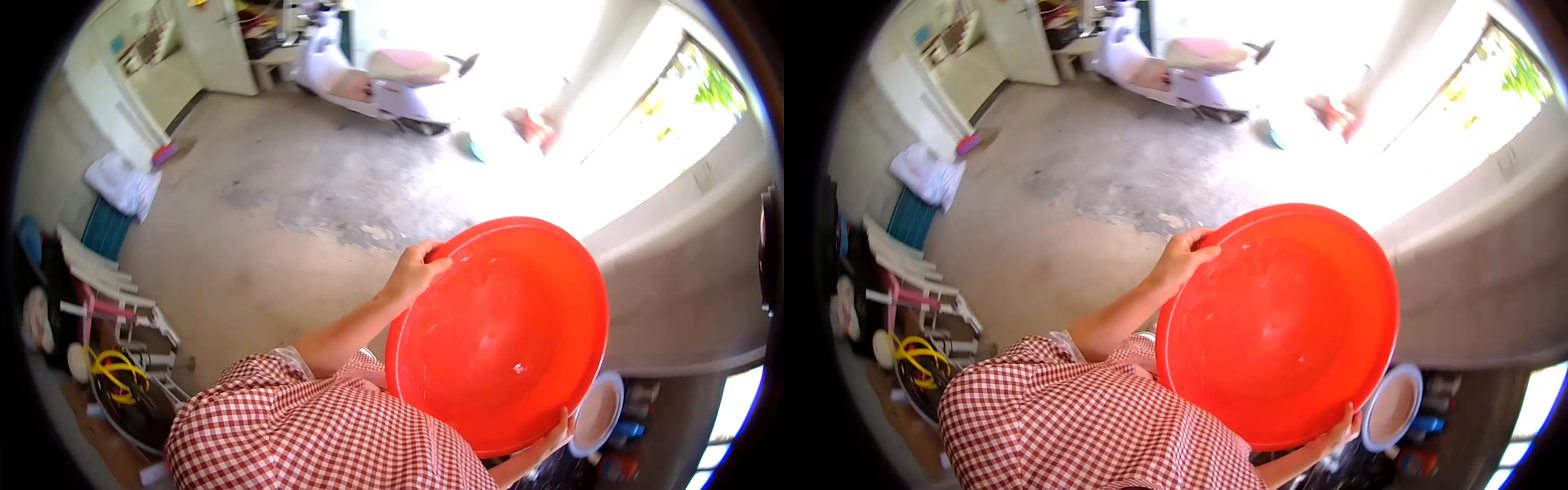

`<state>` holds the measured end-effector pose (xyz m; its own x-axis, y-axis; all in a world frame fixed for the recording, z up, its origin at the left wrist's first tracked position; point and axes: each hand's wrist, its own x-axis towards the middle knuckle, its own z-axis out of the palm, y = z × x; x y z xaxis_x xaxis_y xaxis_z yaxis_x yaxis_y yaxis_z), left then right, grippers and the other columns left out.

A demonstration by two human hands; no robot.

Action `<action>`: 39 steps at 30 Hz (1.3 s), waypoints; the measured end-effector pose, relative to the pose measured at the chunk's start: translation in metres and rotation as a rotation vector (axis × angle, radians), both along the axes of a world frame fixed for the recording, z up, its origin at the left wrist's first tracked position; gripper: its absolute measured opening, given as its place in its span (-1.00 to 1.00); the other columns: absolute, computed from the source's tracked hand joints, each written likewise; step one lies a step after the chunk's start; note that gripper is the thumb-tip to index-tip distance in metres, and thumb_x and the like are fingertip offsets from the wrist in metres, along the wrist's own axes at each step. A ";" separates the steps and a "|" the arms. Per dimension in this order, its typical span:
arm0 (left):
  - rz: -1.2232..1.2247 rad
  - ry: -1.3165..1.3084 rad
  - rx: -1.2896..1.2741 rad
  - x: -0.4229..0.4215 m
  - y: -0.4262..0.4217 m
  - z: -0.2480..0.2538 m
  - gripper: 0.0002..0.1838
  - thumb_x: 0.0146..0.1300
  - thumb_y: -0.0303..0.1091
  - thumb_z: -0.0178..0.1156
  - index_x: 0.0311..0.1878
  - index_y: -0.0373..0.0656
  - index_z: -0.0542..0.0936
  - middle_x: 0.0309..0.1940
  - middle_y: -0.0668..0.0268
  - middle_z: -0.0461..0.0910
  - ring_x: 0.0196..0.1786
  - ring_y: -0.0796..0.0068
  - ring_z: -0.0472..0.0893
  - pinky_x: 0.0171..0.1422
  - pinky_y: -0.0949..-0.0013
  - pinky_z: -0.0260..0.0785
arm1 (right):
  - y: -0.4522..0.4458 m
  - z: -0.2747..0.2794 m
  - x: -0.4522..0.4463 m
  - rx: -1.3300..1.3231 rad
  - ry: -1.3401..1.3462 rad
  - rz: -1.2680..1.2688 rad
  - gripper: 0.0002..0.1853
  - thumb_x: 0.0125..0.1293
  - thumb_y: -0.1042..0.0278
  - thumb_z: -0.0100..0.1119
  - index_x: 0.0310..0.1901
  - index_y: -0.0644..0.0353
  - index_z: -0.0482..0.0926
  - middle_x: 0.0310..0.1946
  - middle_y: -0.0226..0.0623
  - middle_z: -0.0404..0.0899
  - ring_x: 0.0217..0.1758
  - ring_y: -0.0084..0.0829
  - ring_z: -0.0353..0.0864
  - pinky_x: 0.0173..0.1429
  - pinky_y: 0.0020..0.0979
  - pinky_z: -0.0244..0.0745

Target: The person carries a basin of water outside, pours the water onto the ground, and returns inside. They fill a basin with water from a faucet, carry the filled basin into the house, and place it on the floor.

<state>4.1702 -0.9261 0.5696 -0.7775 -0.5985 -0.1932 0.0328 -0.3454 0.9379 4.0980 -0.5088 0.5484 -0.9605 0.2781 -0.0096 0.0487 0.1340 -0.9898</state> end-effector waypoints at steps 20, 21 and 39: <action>1.375 -0.153 0.042 0.204 -0.409 -0.022 -0.64 0.14 -0.40 0.08 0.00 -0.38 0.45 -0.17 0.09 0.53 -0.17 0.31 0.54 -0.07 0.34 0.37 | -0.807 -0.017 -0.159 0.055 0.091 1.229 -0.73 0.09 0.36 0.08 -0.28 0.44 0.54 -0.56 -0.35 0.52 -0.47 -0.62 0.37 -0.38 -0.50 0.32; 1.428 -0.173 0.025 0.212 -0.431 -0.011 -0.63 0.15 -0.40 0.07 0.01 -0.38 0.44 -0.15 0.08 0.52 -0.15 0.30 0.54 -0.06 0.33 0.37 | -0.855 -0.017 -0.155 0.024 0.094 1.297 -0.72 0.08 0.36 0.08 -0.28 0.44 0.54 -0.56 -0.35 0.51 -0.47 -0.62 0.37 -0.39 -0.50 0.31; 1.788 -0.150 0.098 0.336 -0.861 0.034 -0.66 0.14 -0.40 0.04 -0.02 -0.37 0.46 -0.19 0.08 0.54 -0.17 0.28 0.54 -0.08 0.33 0.38 | -1.438 0.020 0.011 0.036 0.031 1.633 -0.71 0.08 0.37 0.15 -0.21 0.43 0.56 -0.43 -0.30 0.58 -0.37 -0.58 0.47 -0.25 -0.52 0.38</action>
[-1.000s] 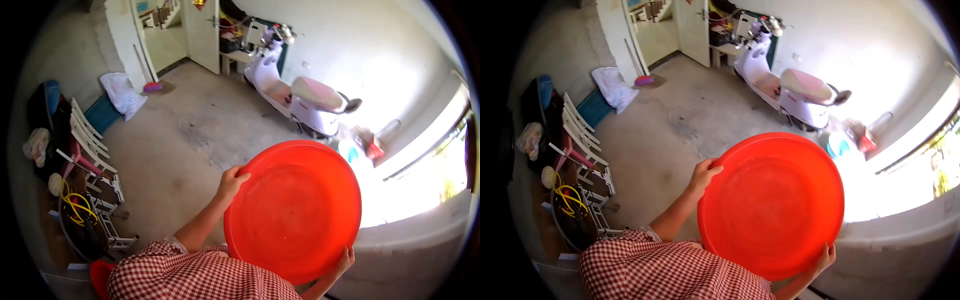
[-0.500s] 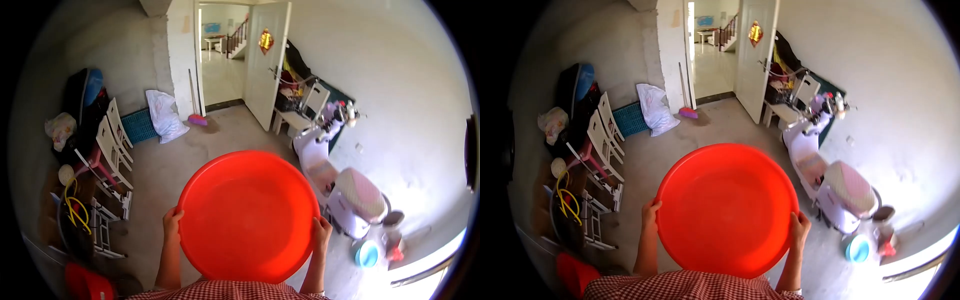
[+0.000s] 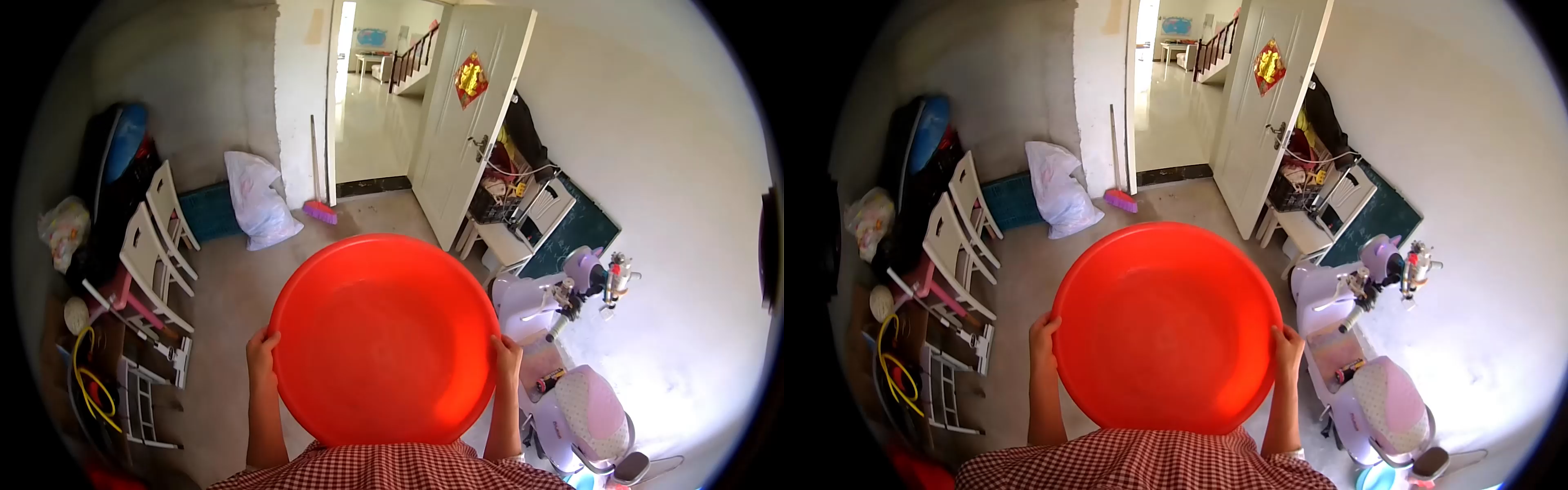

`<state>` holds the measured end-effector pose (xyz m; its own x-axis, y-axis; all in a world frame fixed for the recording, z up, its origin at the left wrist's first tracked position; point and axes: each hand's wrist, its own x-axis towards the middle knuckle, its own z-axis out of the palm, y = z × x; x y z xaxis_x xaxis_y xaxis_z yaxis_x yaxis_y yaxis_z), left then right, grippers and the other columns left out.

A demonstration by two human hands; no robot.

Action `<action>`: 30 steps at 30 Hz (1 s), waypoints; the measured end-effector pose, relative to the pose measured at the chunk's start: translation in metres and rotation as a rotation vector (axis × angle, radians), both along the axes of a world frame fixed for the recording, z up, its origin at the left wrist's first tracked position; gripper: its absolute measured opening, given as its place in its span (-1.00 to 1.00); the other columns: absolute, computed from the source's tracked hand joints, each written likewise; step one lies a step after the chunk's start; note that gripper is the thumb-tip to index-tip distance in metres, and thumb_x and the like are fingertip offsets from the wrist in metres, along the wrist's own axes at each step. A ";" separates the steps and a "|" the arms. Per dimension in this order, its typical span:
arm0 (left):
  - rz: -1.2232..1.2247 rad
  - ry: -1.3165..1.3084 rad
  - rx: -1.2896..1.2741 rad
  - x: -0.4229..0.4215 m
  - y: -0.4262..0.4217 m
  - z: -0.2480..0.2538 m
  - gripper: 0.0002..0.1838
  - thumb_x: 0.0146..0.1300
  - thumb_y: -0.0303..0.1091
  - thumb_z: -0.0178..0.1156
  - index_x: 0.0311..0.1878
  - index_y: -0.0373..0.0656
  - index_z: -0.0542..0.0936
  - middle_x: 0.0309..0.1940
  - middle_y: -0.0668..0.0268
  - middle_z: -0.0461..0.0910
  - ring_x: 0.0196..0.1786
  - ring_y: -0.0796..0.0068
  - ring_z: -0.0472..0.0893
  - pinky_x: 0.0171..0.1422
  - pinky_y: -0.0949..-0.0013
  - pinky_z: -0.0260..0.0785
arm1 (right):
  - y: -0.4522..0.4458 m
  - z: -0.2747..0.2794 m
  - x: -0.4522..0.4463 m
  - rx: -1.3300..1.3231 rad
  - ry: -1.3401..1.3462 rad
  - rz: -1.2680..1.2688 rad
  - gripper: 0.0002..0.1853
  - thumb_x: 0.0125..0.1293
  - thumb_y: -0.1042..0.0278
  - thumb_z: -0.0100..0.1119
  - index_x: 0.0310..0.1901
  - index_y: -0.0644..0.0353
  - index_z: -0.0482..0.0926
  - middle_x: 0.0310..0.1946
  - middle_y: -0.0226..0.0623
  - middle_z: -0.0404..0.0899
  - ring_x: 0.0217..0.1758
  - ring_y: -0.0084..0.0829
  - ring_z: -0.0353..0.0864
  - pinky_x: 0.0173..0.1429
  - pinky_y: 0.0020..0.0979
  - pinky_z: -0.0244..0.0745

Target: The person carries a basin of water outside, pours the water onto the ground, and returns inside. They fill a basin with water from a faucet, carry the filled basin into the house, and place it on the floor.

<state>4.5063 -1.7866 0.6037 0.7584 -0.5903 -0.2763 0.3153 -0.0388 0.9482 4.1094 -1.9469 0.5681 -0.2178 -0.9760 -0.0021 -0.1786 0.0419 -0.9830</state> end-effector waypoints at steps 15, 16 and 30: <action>0.206 0.054 0.001 0.098 -0.412 -0.017 -0.62 0.11 -0.44 0.04 0.00 -0.43 0.42 -0.13 0.03 0.52 -0.13 0.21 0.54 -0.05 0.29 0.39 | -0.511 -0.010 0.132 -0.053 -0.136 0.241 -0.75 0.10 0.46 0.17 -0.22 0.46 0.54 -0.40 -0.33 0.57 -0.35 -0.59 0.46 -0.24 -0.54 0.38; 0.191 0.056 -0.034 0.109 -0.440 -0.022 -0.62 0.11 -0.44 0.04 0.00 -0.44 0.42 -0.14 0.03 0.52 -0.14 0.21 0.54 -0.05 0.29 0.39 | -0.542 -0.016 0.142 -0.045 -0.106 0.226 -0.75 0.10 0.46 0.17 -0.22 0.46 0.54 -0.39 -0.33 0.57 -0.35 -0.59 0.45 -0.24 -0.54 0.38; 0.073 0.133 -0.162 0.301 -0.860 -0.048 -0.79 0.14 -0.41 0.10 -0.20 -0.34 0.52 -0.32 0.22 0.57 -0.31 0.45 0.55 -0.18 0.42 0.40 | -0.904 -0.051 0.276 0.043 -0.115 0.027 -0.72 0.04 0.45 0.25 -0.23 0.47 0.55 -0.37 -0.24 0.59 -0.31 -0.48 0.51 -0.16 -0.48 0.41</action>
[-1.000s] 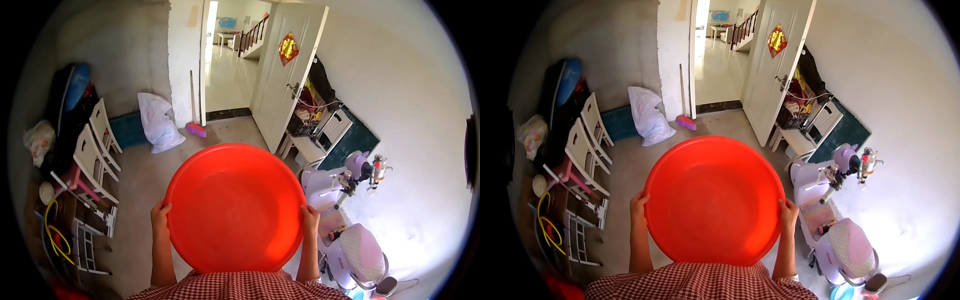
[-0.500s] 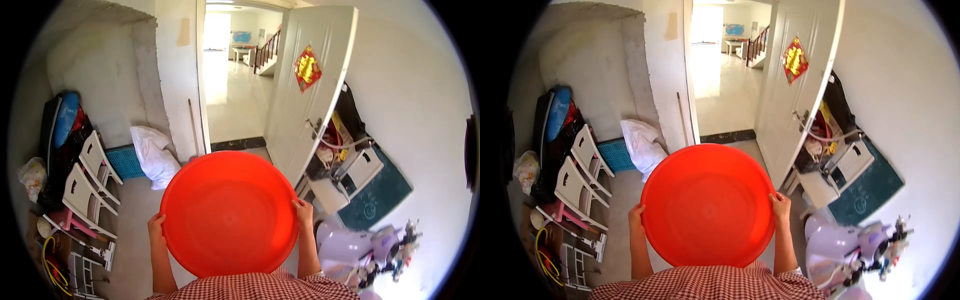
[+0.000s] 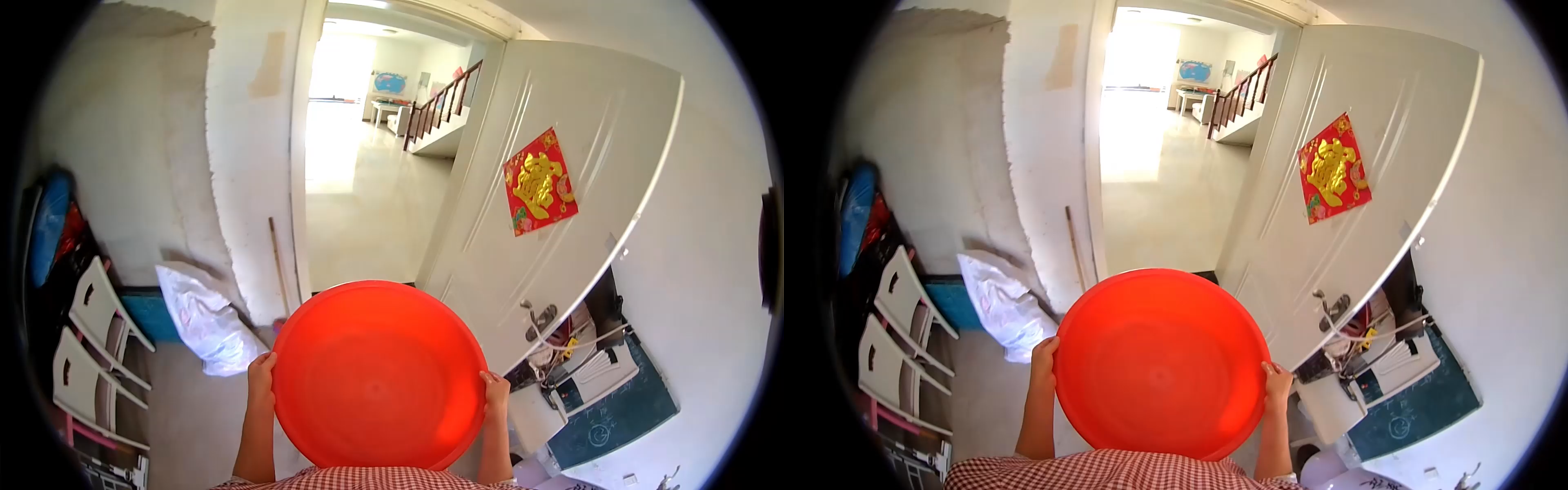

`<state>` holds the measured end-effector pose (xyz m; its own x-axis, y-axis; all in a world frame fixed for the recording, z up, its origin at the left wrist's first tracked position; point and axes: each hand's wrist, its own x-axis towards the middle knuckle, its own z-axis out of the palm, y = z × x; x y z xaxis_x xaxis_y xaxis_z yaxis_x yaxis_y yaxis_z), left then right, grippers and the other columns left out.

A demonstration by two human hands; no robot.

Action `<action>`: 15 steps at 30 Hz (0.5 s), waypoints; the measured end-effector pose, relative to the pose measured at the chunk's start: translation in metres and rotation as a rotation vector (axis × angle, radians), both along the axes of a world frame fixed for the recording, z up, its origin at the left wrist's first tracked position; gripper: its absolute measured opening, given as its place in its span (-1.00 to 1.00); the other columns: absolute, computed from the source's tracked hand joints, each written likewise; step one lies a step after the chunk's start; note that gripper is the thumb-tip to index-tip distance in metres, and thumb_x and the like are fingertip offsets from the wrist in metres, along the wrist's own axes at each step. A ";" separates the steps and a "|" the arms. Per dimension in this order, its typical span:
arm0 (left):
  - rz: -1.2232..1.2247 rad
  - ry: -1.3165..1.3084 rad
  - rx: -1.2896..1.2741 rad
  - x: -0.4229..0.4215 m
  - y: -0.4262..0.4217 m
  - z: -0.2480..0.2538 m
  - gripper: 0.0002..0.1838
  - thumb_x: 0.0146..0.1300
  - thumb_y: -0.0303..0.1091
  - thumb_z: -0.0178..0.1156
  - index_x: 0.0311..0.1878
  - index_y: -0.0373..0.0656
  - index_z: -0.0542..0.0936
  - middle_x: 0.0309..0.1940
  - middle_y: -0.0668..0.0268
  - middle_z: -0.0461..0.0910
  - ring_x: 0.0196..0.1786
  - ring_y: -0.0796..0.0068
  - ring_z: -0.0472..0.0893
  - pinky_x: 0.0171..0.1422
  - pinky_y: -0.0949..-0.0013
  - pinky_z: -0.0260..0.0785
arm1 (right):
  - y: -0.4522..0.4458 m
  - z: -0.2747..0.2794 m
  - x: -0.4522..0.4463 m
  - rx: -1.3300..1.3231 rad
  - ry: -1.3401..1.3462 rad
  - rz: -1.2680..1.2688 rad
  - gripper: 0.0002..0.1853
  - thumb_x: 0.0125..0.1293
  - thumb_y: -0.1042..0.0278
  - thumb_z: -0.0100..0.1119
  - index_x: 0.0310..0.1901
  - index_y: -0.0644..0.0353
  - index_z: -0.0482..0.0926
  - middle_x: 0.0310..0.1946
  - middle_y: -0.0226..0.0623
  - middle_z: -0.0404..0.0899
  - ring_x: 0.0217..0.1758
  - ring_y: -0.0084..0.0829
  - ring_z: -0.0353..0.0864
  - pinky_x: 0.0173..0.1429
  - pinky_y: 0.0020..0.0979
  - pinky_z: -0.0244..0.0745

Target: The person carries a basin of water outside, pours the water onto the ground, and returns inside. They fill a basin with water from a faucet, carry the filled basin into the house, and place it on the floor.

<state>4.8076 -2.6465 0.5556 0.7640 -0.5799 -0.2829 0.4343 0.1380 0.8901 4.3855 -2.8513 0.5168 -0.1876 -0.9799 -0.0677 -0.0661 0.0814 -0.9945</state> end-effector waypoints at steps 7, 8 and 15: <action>-0.097 0.083 -0.099 0.089 -0.206 -0.072 -0.78 0.15 -0.39 0.05 -0.20 -0.31 0.52 -0.28 0.18 0.57 -0.29 0.39 0.57 -0.17 0.37 0.42 | -0.212 -0.005 0.081 -0.087 0.090 0.025 -0.75 0.05 0.40 0.24 -0.29 0.44 0.57 -0.44 -0.32 0.57 -0.38 -0.52 0.46 -0.23 -0.47 0.38; -0.129 0.188 -0.147 0.089 -0.222 -0.085 -0.76 0.15 -0.39 0.02 -0.18 -0.34 0.51 -0.26 0.15 0.57 -0.26 0.33 0.57 -0.12 0.34 0.43 | -0.246 -0.014 0.088 -0.075 0.126 0.073 -0.74 0.05 0.40 0.23 -0.28 0.45 0.57 -0.46 -0.34 0.56 -0.39 -0.53 0.45 -0.25 -0.48 0.37; 0.005 0.514 -0.082 0.154 -0.386 -0.135 -0.72 0.18 -0.44 -0.06 -0.10 -0.40 0.45 -0.17 0.08 0.54 -0.13 0.25 0.57 0.01 0.26 0.42 | -0.447 -0.026 0.179 -0.056 0.195 0.152 -0.69 0.08 0.29 0.20 -0.33 0.45 0.55 -0.50 -0.32 0.55 -0.42 -0.56 0.43 -0.29 -0.48 0.36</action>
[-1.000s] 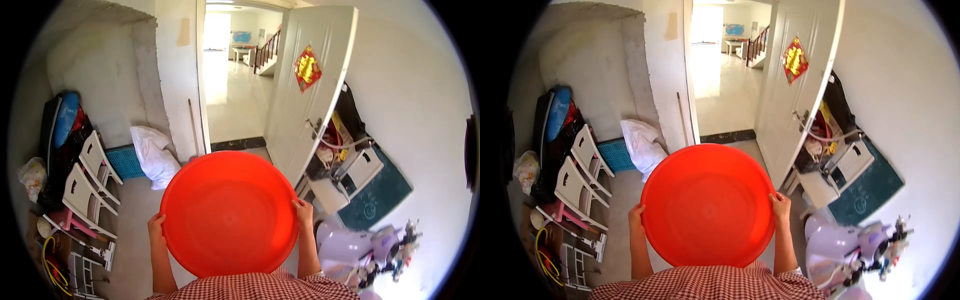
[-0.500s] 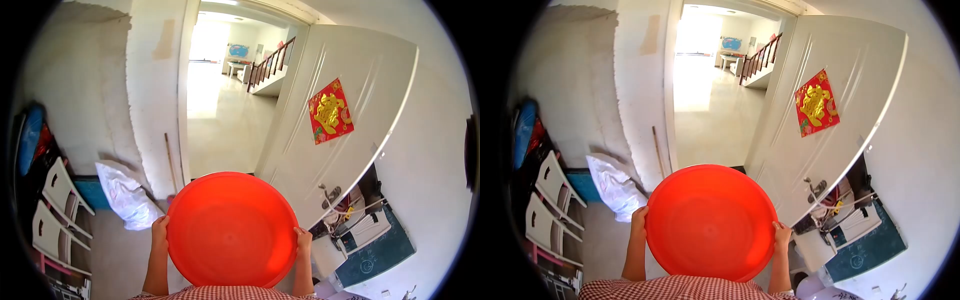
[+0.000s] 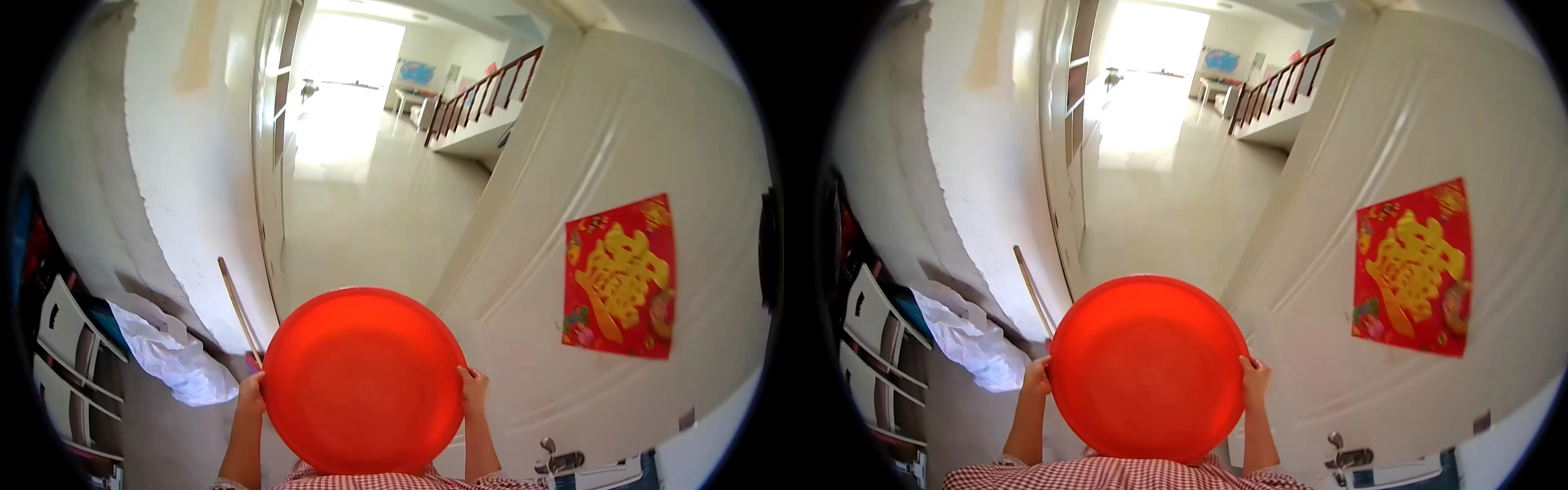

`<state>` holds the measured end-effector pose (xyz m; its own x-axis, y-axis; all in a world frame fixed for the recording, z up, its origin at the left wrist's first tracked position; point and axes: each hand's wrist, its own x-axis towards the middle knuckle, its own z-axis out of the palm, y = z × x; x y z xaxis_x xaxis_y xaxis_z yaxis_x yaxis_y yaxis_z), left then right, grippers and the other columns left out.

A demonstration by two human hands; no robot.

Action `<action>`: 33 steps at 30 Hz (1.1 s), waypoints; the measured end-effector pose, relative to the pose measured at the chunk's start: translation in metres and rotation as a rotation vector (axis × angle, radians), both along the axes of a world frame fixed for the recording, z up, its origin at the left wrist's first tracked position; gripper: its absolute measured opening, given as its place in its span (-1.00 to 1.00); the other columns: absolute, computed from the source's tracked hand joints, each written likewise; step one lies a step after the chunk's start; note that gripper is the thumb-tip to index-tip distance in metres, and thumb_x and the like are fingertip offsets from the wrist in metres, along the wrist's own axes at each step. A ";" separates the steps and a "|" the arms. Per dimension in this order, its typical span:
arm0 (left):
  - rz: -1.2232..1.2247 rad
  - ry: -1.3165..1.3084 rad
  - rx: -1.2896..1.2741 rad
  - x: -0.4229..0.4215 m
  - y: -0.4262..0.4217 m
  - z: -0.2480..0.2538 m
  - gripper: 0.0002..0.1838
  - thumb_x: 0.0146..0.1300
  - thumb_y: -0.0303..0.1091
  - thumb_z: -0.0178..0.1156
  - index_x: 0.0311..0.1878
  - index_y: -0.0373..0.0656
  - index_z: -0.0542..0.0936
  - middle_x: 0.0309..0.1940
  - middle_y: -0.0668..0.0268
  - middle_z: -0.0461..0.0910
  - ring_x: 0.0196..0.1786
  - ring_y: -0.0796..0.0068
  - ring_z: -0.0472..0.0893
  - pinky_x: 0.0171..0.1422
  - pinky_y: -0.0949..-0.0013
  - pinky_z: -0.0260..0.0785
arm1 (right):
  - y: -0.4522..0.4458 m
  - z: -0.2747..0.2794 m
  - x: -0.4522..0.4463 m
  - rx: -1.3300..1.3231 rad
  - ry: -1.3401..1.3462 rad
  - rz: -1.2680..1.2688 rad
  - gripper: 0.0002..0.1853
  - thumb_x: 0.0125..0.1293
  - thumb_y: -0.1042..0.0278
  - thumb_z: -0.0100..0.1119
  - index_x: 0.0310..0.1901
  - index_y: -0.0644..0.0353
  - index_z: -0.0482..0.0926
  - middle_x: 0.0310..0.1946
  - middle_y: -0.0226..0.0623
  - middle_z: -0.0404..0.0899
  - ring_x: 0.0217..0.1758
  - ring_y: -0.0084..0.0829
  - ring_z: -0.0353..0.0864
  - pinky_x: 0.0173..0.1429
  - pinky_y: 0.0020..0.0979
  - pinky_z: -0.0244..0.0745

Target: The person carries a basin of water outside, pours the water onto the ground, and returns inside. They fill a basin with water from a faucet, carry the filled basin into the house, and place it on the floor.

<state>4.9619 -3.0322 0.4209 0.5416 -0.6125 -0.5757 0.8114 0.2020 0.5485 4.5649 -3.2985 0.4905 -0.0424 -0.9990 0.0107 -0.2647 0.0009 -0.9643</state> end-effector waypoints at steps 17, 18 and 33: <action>0.359 0.139 0.363 0.163 -0.349 -0.239 -0.70 0.19 -0.29 0.12 -0.14 -0.34 0.54 -0.17 0.21 0.56 -0.14 0.37 0.55 -0.02 0.38 0.40 | -0.315 -0.289 0.197 0.687 -0.508 -0.161 -0.63 0.22 0.23 0.13 -0.10 0.39 0.47 -0.12 -0.25 0.51 -0.10 -0.41 0.51 0.00 -0.42 0.41; 0.349 0.113 0.382 0.172 -0.358 -0.267 -0.70 0.17 -0.28 0.15 -0.16 -0.34 0.55 -0.17 0.22 0.57 -0.16 0.40 0.55 -0.02 0.41 0.39 | -0.325 -0.304 0.208 0.736 -0.551 -0.189 -0.61 0.21 0.22 0.13 -0.07 0.40 0.46 -0.08 -0.23 0.50 -0.08 -0.39 0.50 0.03 -0.39 0.41; 0.362 0.117 0.754 0.248 -0.436 -0.573 -0.59 0.18 -0.17 0.14 -0.13 -0.41 0.52 -0.09 0.13 0.52 -0.09 0.34 0.52 0.04 0.32 0.36 | -0.459 -0.600 0.332 0.918 -0.393 -0.332 -0.63 0.12 0.29 0.24 -0.09 0.35 0.51 -0.11 -0.22 0.52 -0.13 -0.33 0.54 -0.04 -0.36 0.51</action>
